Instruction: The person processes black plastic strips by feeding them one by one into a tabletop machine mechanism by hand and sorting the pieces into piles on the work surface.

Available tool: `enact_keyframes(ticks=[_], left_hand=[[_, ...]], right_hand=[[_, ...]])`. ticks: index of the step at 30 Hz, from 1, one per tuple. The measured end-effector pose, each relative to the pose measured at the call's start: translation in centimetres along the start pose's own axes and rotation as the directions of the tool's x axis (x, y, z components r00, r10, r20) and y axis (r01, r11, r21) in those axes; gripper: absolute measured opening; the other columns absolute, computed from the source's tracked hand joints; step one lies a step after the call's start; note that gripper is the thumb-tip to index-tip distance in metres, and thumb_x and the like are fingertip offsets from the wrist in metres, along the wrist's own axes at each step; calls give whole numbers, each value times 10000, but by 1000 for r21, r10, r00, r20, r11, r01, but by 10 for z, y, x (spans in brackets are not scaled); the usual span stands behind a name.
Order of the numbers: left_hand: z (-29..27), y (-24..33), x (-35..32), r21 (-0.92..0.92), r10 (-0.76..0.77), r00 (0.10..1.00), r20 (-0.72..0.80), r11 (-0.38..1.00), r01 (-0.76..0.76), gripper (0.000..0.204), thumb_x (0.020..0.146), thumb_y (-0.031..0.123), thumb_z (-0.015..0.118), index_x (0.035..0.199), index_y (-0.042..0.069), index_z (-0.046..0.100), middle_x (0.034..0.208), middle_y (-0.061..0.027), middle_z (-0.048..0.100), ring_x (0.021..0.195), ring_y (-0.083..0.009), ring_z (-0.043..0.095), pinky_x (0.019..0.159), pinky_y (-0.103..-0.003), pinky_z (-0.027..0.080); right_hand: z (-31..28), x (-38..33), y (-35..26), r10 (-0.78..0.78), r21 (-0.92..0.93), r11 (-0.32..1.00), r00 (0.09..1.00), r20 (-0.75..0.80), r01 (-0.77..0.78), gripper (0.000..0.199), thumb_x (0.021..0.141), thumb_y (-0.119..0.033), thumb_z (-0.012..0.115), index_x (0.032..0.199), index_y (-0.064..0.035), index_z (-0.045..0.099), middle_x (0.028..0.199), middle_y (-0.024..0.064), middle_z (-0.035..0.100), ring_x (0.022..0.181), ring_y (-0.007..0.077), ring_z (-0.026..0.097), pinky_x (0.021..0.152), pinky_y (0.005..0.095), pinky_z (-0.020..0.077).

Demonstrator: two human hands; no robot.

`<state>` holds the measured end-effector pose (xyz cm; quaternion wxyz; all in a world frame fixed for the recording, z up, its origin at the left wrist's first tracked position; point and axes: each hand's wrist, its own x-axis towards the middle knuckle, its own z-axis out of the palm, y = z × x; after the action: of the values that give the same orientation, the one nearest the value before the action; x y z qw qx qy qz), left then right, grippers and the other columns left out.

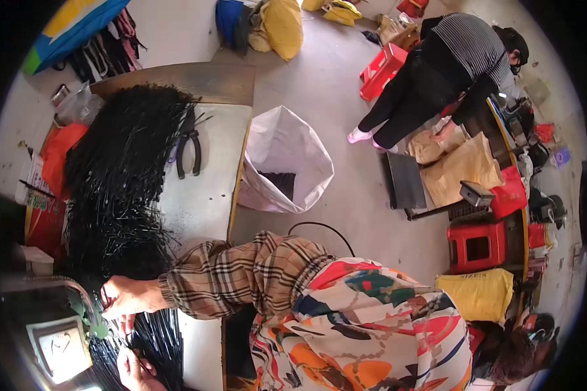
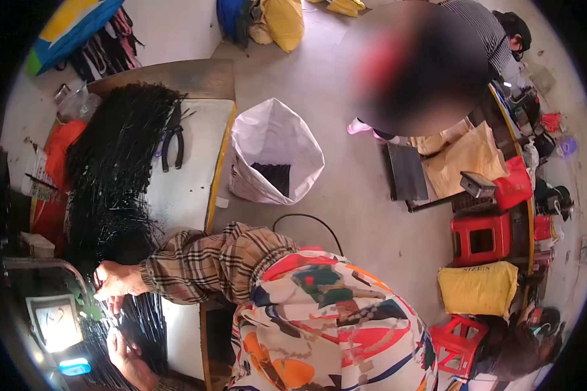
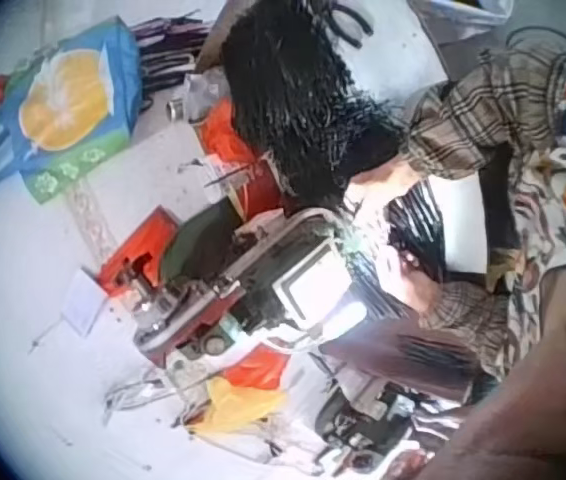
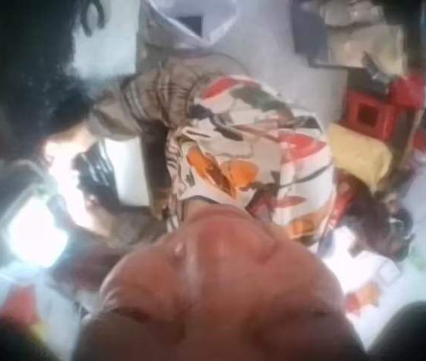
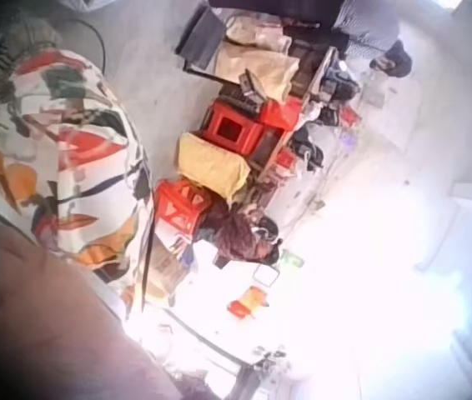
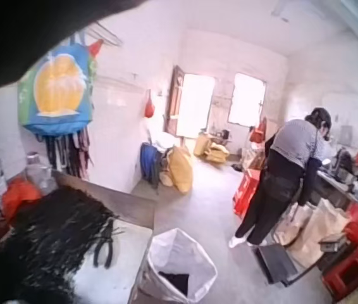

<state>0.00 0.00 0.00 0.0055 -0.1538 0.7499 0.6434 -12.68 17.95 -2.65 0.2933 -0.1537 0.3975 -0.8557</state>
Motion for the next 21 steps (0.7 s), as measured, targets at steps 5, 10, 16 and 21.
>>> enact_keyframes(ticks=[5,10,16,21], left_hand=[[16,9,-14,-104,-24,999,-34,994,20,180,927,166,587,1034,21,588,734,40,523,531,-11,377,450,-179,255],[-18,-16,17,-223,19,998,67,975,-3,163,930,154,576,1029,26,596,719,51,494,540,-7,366,468,-166,258],[11,13,-7,-181,0,997,-73,983,-13,159,941,179,540,1030,66,608,788,76,475,665,-23,397,591,-189,319],[37,29,5,-306,-86,994,-64,950,63,125,866,130,620,934,27,608,724,25,517,543,-31,374,477,-186,270]], right_hand=[[-4,-8,6,6,57,998,997,-72,-2,179,912,-62,593,918,100,518,713,198,648,605,273,686,521,353,594],[-14,-8,-8,17,16,1000,997,74,-18,203,926,-83,583,934,107,514,746,229,662,654,297,699,561,375,598],[-14,-13,-12,5,106,994,991,131,-19,296,912,-128,627,967,145,525,808,223,672,715,279,707,621,356,601],[-21,-17,-29,20,-107,994,989,145,-4,212,969,-166,547,1010,42,536,943,212,681,862,250,699,722,298,574]])
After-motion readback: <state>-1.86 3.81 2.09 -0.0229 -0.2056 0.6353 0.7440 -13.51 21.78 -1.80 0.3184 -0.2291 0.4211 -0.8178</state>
